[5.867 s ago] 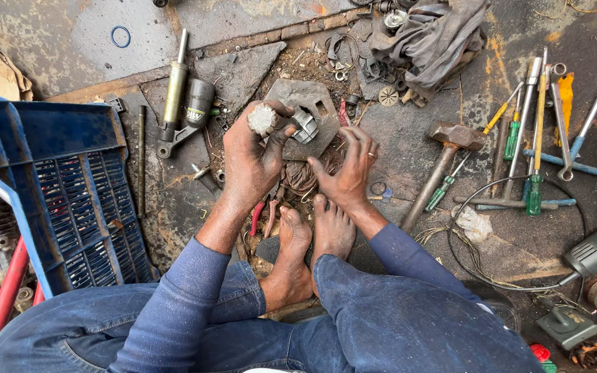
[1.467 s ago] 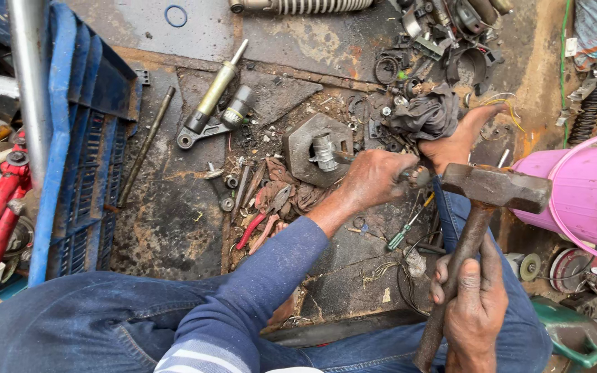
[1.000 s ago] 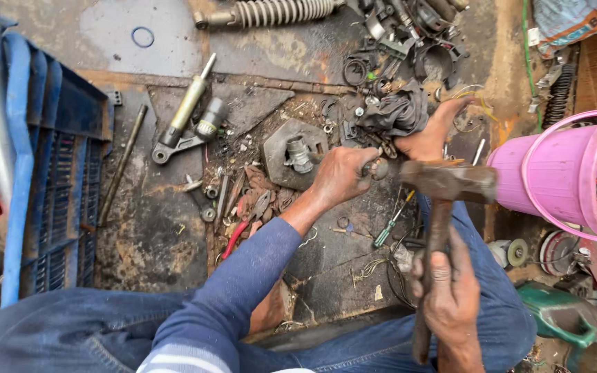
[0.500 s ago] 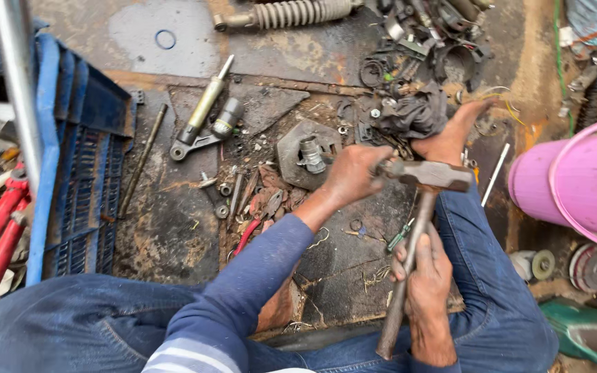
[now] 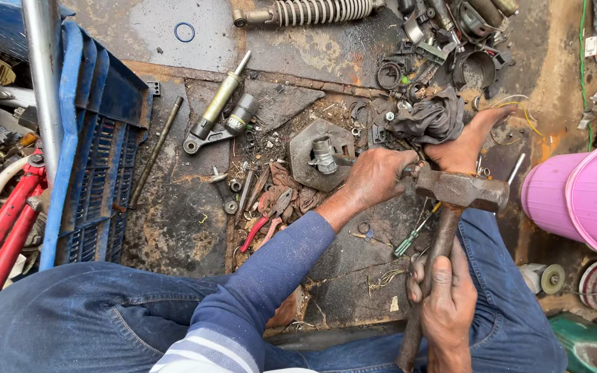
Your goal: The person sits on the floor and uses an angle grinder to smooth a metal part clamped in a vise. They then use a hammer to strike the part and pliers to adjust it, repeating the grinding and hammering process.
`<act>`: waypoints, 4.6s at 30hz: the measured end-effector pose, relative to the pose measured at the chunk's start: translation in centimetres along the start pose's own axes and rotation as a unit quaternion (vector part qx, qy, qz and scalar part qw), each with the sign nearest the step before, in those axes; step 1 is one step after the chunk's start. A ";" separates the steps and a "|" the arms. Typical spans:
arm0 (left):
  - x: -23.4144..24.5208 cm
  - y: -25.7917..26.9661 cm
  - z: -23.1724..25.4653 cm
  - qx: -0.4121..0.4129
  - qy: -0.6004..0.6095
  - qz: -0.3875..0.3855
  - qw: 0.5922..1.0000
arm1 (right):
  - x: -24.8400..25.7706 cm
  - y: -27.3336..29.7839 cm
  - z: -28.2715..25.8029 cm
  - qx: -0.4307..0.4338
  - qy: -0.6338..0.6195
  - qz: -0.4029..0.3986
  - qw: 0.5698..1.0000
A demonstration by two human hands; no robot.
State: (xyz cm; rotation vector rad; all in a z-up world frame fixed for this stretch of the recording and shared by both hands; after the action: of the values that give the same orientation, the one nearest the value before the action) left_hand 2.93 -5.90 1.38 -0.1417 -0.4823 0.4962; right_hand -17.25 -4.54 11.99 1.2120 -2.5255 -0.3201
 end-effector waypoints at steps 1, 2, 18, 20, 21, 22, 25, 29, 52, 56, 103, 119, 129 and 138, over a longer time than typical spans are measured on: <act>0.1 -0.3 -0.1 0.008 0.002 -0.008 1.000 | 0.2 -0.1 -0.1 -0.004 -0.005 0.003 1.000; -0.1 -0.3 -0.1 0.016 0.006 -0.021 1.000 | 0.4 0.3 -0.2 -0.011 -0.011 0.010 1.000; -2.2 -0.6 -0.9 0.035 -0.044 0.010 0.998 | 2.7 -1.5 0.4 0.017 -0.004 0.008 1.000; -2.2 -1.1 -0.7 0.035 -0.068 -0.001 0.997 | 2.7 -2.1 0.7 0.022 0.035 0.001 0.999; -2.1 -0.9 -0.4 0.029 -0.075 -0.001 0.997 | 2.7 -2.2 1.0 0.004 0.027 -0.004 1.000; -2.0 -1.0 -0.1 0.017 -0.081 -0.001 0.997 | 2.7 -2.6 1.2 -0.009 0.020 -0.005 1.000; -2.0 -0.6 0.1 0.012 -0.072 -0.009 0.997 | 4.1 -2.1 2.1 -0.019 -0.031 0.007 0.999; -1.8 -0.3 -0.3 0.018 -0.084 -0.013 0.996 | 9.4 -12.6 4.3 0.079 -0.017 0.089 0.993; -4.7 0.6 -0.8 -0.007 -0.095 -0.026 0.995 | 7.6 0.4 0.9 0.154 -0.225 -0.048 0.961; -4.6 -0.1 -0.9 0.023 -0.118 -0.044 0.992 | 5.8 -1.3 6.5 0.022 -0.162 -0.008 0.987; -3.5 1.3 -1.0 -0.005 -0.095 -0.010 0.995 | 11.9 -0.8 4.5 0.149 -0.078 0.104 0.980; -2.7 0.1 -1.6 0.044 -0.079 -0.020 0.996 | 4.4 -6.3 4.8 0.077 0.104 0.084 0.988; -1.6 -0.2 -0.9 0.048 -0.075 0.002 0.996 | 11.3 -0.6 0.7 0.154 -0.112 0.065 0.980; -2.2 -0.5 -3.4 0.001 -0.098 0.010 0.995 | 4.4 -0.1 6.9 -0.064 0.005 0.061 0.996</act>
State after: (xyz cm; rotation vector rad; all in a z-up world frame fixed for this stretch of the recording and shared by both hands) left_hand 3.06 -7.47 -2.37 -0.0957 -0.6736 0.5331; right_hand -22.39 -7.63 6.46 1.0058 -2.5146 -0.4377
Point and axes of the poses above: each hand's wrist, its own y-axis away from the middle knuckle, its own x-axis out of the back of the hand, z = x × y, the point moved 5 cm from there along -y, towards the middle knuckle, and after that the axes turned 11 degrees about -z, right-handed, at the moved point
